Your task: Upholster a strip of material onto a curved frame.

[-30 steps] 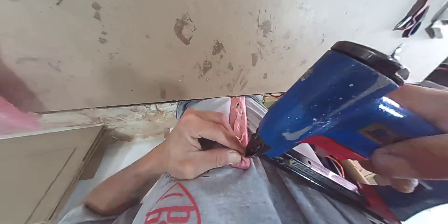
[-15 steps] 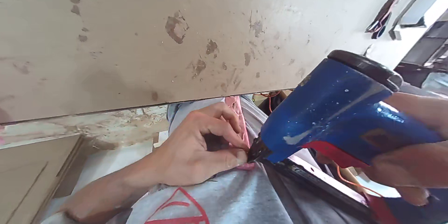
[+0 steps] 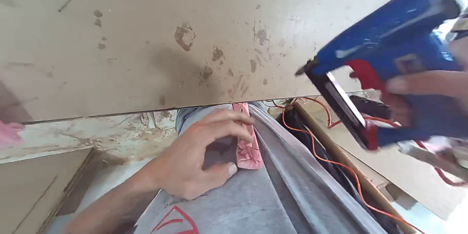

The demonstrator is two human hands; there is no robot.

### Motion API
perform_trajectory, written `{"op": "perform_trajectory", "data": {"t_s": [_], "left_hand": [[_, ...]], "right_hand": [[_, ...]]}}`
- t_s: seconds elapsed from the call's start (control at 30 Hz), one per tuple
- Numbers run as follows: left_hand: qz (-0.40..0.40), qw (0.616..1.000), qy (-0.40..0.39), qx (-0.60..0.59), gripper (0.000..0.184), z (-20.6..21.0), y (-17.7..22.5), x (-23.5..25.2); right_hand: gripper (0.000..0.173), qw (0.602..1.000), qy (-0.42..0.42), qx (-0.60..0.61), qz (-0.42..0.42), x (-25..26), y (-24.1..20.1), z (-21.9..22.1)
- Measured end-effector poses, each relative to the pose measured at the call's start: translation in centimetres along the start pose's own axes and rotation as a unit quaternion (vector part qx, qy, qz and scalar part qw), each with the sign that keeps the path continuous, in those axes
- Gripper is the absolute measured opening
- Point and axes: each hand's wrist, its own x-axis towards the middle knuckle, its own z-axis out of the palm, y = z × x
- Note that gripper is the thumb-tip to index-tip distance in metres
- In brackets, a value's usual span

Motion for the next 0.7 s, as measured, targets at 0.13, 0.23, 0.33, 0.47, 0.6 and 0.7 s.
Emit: {"op": "perform_trajectory", "data": {"t_s": [0.13,0.23,0.33,0.47,0.6,0.7], "left_hand": [[-0.052,0.991,-0.077,0.094,0.075,1.3,0.2,0.6],[-0.039,0.986,-0.010,0.164,0.048,3.9,0.0,0.8],[-0.015,0.978,0.095,0.184,0.033,6.5,0.0,1.2],[0.039,0.962,0.227,0.150,0.028,6.6,0.7,2.3],[0.084,0.951,0.247,0.168,0.026,2.9,3.0,2.5],[0.104,0.958,0.236,0.127,0.030,-0.6,3.9,2.5]], "right_hand": [[0.056,0.920,0.203,-0.332,-0.036,6.5,3.7,3.5],[0.069,0.907,0.255,-0.331,-0.054,12.1,8.3,4.5],[0.076,0.915,0.285,-0.272,-0.086,15.2,11.5,4.6],[0.063,0.907,0.333,-0.173,-0.190,14.4,13.7,5.8],[0.042,0.925,0.284,0.015,-0.252,7.7,18.3,13.4],[0.035,0.920,0.185,0.200,-0.281,1.4,22.5,22.9]]}}
